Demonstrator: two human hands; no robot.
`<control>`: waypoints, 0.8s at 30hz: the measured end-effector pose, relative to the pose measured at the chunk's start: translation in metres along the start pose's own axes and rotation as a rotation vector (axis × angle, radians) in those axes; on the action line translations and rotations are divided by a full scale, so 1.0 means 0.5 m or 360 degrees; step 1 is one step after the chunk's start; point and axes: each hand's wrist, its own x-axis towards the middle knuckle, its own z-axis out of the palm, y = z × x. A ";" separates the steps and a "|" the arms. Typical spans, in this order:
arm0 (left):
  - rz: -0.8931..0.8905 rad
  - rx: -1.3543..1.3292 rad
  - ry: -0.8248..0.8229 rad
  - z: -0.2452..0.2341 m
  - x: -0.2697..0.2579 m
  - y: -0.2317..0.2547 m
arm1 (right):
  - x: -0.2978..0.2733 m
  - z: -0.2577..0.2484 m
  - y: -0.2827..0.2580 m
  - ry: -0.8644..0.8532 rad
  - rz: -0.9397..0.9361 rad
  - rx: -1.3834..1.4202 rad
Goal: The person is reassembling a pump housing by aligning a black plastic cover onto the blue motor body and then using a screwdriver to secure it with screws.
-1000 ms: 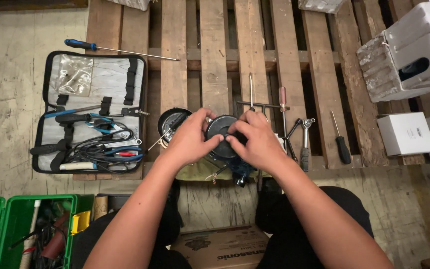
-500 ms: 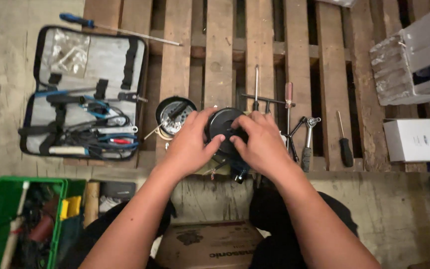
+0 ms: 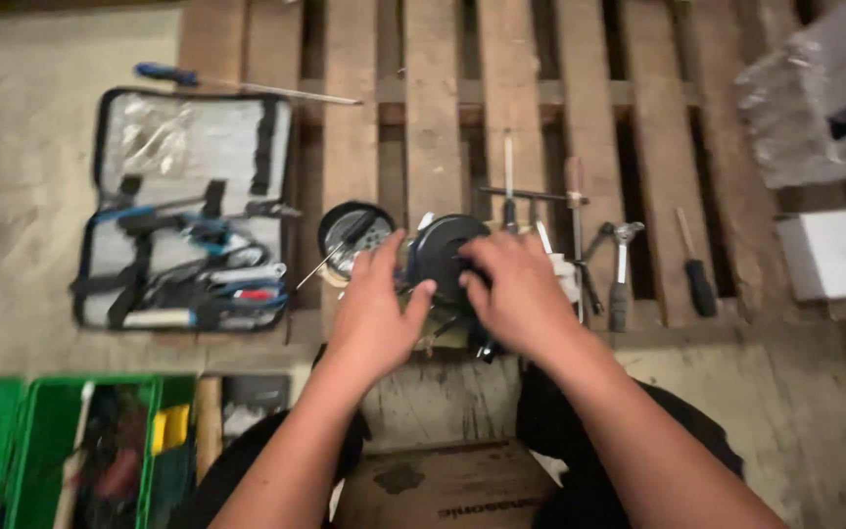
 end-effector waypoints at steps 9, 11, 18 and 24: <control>0.0041 0.0391 -0.0239 -0.051 0.064 0.007 | -0.039 -0.030 0.015 0.0159 0.0013 0.0242; 0.0066 0.0395 -0.0222 -0.043 0.080 0.003 | -0.013 -0.058 -0.011 0.0106 0.0040 0.0248; 0.0033 0.0336 -0.0327 -0.042 0.090 0.006 | 0.040 -0.068 0.003 -0.0234 0.0442 0.0366; -0.0008 0.0102 -0.0322 -0.029 0.105 0.006 | 0.042 -0.069 -0.011 -0.0306 0.0623 0.0783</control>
